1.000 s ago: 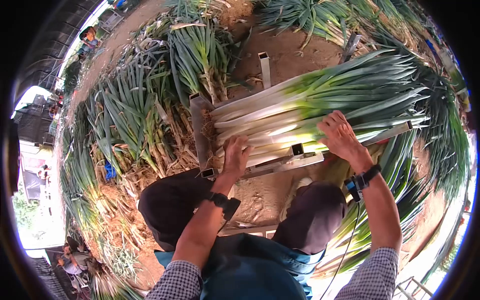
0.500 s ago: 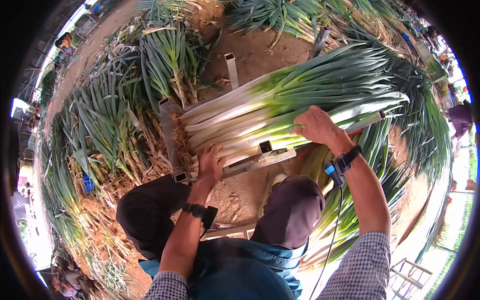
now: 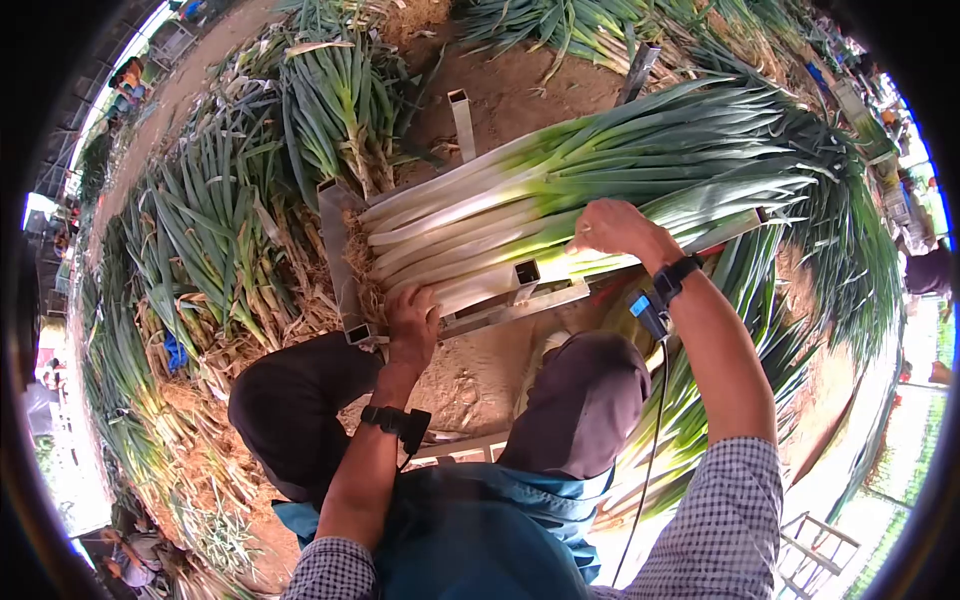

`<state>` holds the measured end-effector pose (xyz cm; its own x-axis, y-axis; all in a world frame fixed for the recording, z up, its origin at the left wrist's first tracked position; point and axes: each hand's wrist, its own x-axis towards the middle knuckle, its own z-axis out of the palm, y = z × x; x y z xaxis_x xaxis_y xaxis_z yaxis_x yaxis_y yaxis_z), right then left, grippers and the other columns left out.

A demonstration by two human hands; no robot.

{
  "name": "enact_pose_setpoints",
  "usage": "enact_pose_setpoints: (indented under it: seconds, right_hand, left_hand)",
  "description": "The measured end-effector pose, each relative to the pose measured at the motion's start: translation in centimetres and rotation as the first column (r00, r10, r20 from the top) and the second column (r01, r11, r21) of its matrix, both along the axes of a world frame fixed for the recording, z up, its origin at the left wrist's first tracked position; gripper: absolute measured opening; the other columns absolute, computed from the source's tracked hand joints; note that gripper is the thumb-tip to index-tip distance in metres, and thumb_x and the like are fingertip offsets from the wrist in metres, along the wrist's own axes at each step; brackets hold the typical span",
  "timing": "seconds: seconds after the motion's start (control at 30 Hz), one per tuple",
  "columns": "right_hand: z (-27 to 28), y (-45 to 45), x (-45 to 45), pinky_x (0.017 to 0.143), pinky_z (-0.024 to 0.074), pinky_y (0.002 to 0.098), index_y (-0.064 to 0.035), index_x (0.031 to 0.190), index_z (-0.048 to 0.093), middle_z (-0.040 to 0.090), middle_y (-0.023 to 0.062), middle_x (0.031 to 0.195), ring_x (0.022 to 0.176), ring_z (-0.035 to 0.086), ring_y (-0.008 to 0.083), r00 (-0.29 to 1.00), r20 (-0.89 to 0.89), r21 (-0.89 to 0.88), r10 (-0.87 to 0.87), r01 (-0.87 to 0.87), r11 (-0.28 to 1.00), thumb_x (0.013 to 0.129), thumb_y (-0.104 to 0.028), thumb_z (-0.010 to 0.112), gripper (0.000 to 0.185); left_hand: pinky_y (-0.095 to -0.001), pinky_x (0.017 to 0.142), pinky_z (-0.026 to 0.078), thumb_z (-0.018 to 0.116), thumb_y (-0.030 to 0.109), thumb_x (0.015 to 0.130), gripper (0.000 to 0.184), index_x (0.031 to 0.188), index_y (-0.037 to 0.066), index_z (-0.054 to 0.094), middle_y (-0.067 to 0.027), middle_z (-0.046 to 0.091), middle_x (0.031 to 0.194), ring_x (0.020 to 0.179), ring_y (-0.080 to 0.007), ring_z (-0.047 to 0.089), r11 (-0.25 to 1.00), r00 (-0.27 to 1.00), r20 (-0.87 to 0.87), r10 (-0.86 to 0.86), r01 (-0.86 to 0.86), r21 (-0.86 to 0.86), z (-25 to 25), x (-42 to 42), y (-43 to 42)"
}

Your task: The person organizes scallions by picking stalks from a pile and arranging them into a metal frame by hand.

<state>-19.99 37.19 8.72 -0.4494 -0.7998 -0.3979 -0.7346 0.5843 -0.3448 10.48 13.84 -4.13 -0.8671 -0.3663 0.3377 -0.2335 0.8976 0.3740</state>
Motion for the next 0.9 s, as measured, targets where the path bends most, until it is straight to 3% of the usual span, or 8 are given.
enact_pose_setpoints:
  seconds: [0.1, 0.27, 0.43, 0.57, 0.67, 0.73, 0.83, 0.9]
  right_hand:
    - [-0.3, 0.2, 0.3, 0.080, 0.0502, 0.0455, -0.0099, 0.088, 0.078, 0.069, 0.0169, 0.076, 0.081, 0.066, 0.0371, 0.994, -0.096, -0.011, 0.059, -0.060, 0.998, 0.082, -0.043, 0.073, 0.034]
    - [-1.6, 2.3, 2.5, 0.091, 0.0432, 0.0422, -0.0091, 0.088, 0.073, 0.068, 0.0143, 0.084, 0.088, 0.062, 0.0340, 0.901, -0.435, -0.314, 0.012, -0.164, 0.935, 0.082, -0.041, 0.071, 0.032]
    - [-1.3, 2.7, 2.6, 0.090, 0.0459, 0.0458, -0.0103, 0.093, 0.074, 0.067, 0.0151, 0.085, 0.088, 0.062, 0.0358, 0.909, -0.417, -0.322, -0.007, -0.140, 0.936, 0.080, -0.040, 0.074, 0.032]
    - [-0.6, 1.8, 2.0, 0.087, 0.0480, 0.0458, -0.0115, 0.095, 0.075, 0.067, 0.0129, 0.086, 0.091, 0.062, 0.0344, 0.955, -0.295, -0.167, -0.029, -0.021, 0.986, 0.079, -0.042, 0.075, 0.035]
    - [-6.2, 3.9, 0.0, 0.085, 0.0484, 0.0442, -0.0126, 0.095, 0.075, 0.068, 0.0102, 0.087, 0.092, 0.063, 0.0318, 0.750, -0.590, -0.207, 0.299, -0.498, 0.842, 0.079, -0.044, 0.075, 0.035]
    - [-4.5, 3.5, 1.5, 0.084, 0.0475, 0.0424, -0.0184, 0.093, 0.075, 0.067, 0.0067, 0.084, 0.091, 0.063, 0.0280, 0.902, -0.432, -0.416, 0.021, -0.220, 0.882, 0.083, -0.042, 0.071, 0.026]
    - [-3.1, 3.5, 1.8, 0.086, 0.0458, 0.0415, -0.0189, 0.090, 0.075, 0.067, 0.0054, 0.082, 0.090, 0.064, 0.0261, 0.909, -0.414, -0.382, 0.042, -0.215, 0.899, 0.088, -0.039, 0.066, 0.022]
    - [-2.8, 4.0, 0.4, 0.087, 0.0450, 0.0408, -0.0168, 0.088, 0.074, 0.067, 0.0056, 0.081, 0.088, 0.064, 0.0263, 0.830, -0.555, -0.342, 0.062, -0.295, 0.892, 0.090, -0.038, 0.064, 0.023]
  left_hand:
    - [-0.0497, 0.109, 0.033, 0.071, 0.016, 0.083, 0.047, 0.126, 0.002, 0.058, -0.0183, 0.054, 0.125, 0.119, -0.0374, 0.048, 0.996, 0.995, 0.042, 0.090, -0.089, -0.016, 0.8, 0.1, 1.3]
    - [-0.0487, 0.105, 0.036, 0.074, 0.011, 0.080, 0.052, 0.126, -0.001, 0.055, -0.0182, 0.053, 0.124, 0.118, -0.0378, 0.047, 0.999, 0.992, -0.124, -0.016, 0.011, -0.047, 2.2, -1.0, 5.4]
    - [-0.0458, 0.102, 0.038, 0.075, 0.012, 0.080, 0.047, 0.123, 0.004, 0.058, -0.0144, 0.056, 0.122, 0.116, -0.0348, 0.050, 0.998, 0.995, -0.091, 0.034, -0.030, 0.050, 0.7, -0.9, 2.8]
    - [-0.0454, 0.097, 0.041, 0.073, 0.010, 0.081, 0.038, 0.117, 0.010, 0.063, -0.0108, 0.060, 0.113, 0.109, -0.0345, 0.054, 0.988, 0.996, -0.093, 0.007, 0.007, 0.151, -0.2, -0.3, 1.5]
    - [-0.0451, 0.095, 0.040, 0.071, 0.015, 0.084, 0.037, 0.119, 0.009, 0.062, -0.0113, 0.060, 0.111, 0.106, -0.0317, 0.055, 0.999, 1.000, 0.001, -0.005, 0.005, 0.049, -1.7, 0.2, 1.5]
    - [-0.0445, 0.095, 0.040, 0.068, 0.017, 0.088, 0.035, 0.122, 0.010, 0.061, -0.0114, 0.061, 0.113, 0.107, -0.0309, 0.055, 0.999, 0.997, -0.074, -0.001, 0.004, 0.037, -1.0, 0.1, 1.7]
    - [-0.0434, 0.096, 0.040, 0.068, 0.016, 0.088, 0.039, 0.125, 0.009, 0.061, -0.0122, 0.061, 0.116, 0.108, -0.0310, 0.055, 0.999, 0.999, -0.013, -0.037, 0.037, 0.008, -0.7, 0.6, 1.5]
    - [-0.0439, 0.097, 0.041, 0.069, 0.014, 0.087, 0.040, 0.125, 0.009, 0.061, -0.0128, 0.061, 0.117, 0.109, -0.0321, 0.055, 0.998, 0.999, -0.009, -0.042, 0.042, 0.038, -0.6, 0.5, 1.1]
